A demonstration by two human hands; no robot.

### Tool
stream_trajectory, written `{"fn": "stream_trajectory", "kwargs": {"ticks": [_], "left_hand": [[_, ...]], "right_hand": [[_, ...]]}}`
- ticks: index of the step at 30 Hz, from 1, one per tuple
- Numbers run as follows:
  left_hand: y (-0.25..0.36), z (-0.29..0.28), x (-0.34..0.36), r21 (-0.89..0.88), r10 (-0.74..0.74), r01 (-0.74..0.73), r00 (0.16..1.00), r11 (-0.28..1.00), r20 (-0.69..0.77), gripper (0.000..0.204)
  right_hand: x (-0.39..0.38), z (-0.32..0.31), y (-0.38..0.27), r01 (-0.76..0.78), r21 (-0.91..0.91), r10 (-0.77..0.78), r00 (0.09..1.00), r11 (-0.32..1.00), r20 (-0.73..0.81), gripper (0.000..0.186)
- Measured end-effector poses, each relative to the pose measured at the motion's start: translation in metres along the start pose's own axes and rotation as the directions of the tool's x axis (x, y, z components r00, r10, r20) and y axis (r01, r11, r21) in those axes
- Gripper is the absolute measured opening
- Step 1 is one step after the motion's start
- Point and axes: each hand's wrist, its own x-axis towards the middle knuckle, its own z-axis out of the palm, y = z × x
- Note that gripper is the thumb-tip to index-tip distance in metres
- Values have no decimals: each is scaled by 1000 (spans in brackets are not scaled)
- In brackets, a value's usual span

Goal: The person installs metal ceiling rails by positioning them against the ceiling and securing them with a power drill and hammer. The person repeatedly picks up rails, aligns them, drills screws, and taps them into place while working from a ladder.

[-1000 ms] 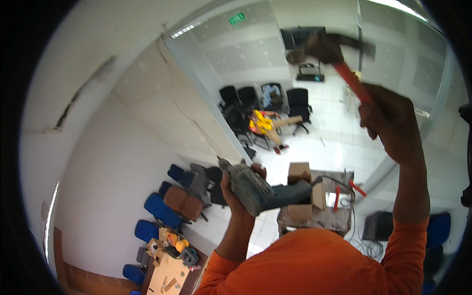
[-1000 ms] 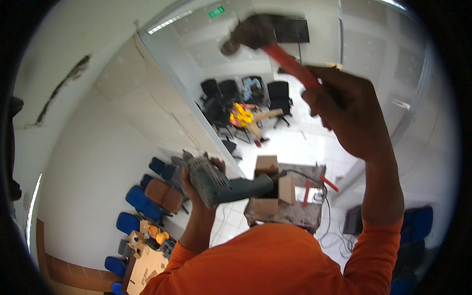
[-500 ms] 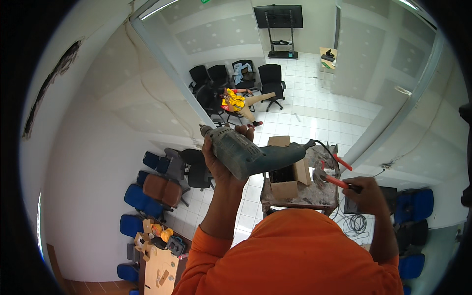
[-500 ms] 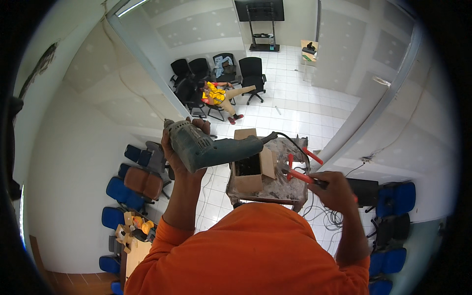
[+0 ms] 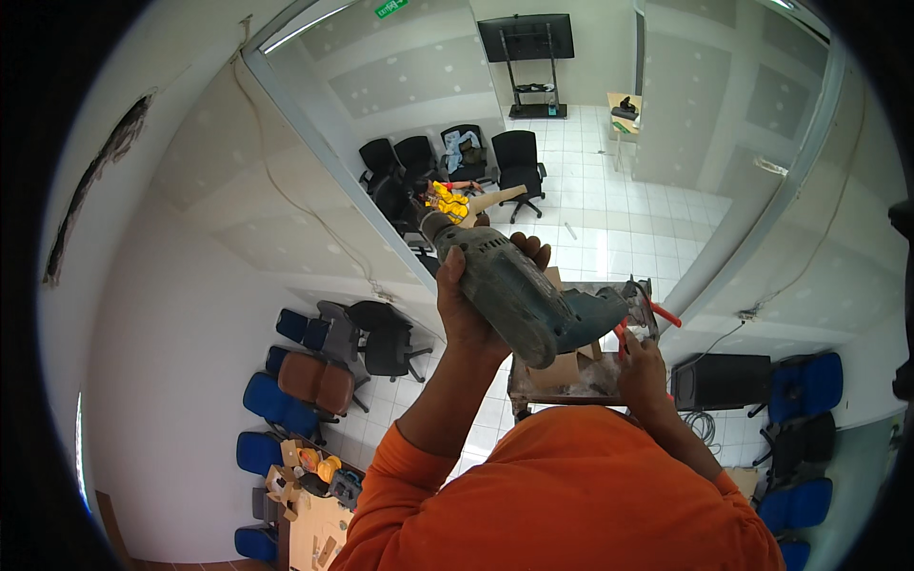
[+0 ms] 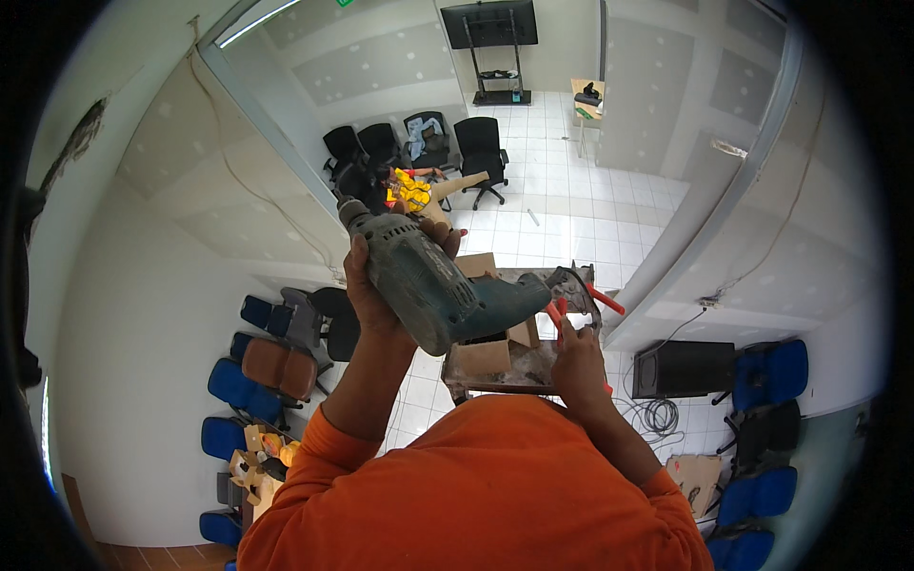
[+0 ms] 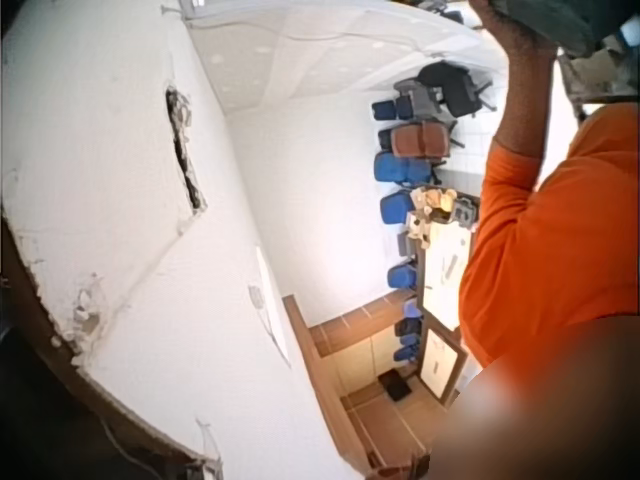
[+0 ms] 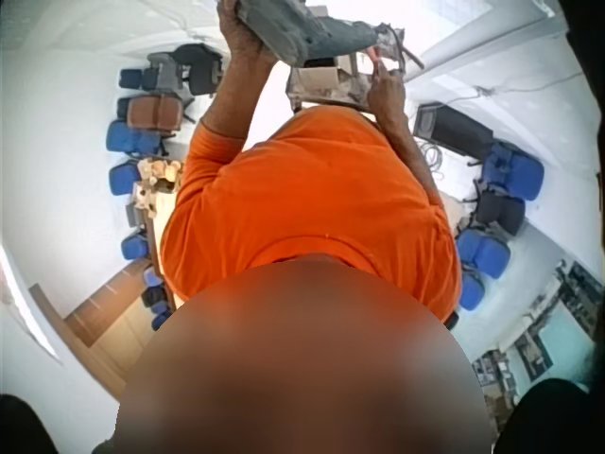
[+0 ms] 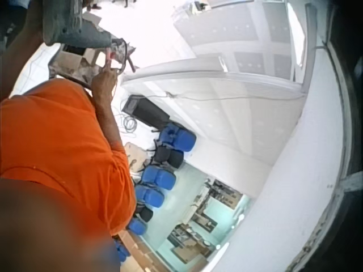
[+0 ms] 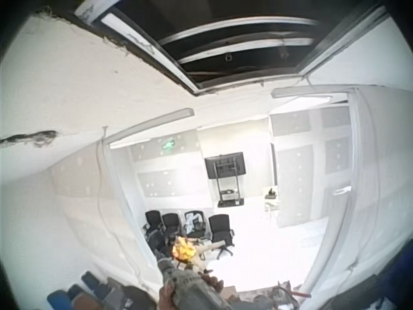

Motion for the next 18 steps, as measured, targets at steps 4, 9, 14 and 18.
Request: {"fn": "stream_trajectory", "kwargs": {"ticks": [4, 9, 14, 18], "left_hand": [[-4, 5, 7, 15, -28, 28, 1000, 999, 5, 77], [-13, 6, 20, -63, -165, 168, 985, 984, 45, 82], [-29, 8, 31, -81, -159, 159, 987, 984, 2, 77], [-36, 9, 36, -32, -149, 147, 987, 989, -54, 75]], "right_hand": [[4, -4, -1, 47, -68, -45, 998, 997, 33, 52], [10, -10, 5, 32, -12, -30, 995, 999, 92, 43], [11, -13, -2, 89, 23, -92, 987, 996, 129, 45], [16, -45, -15, 320, 131, -269, 913, 938, -306, 35]]}}
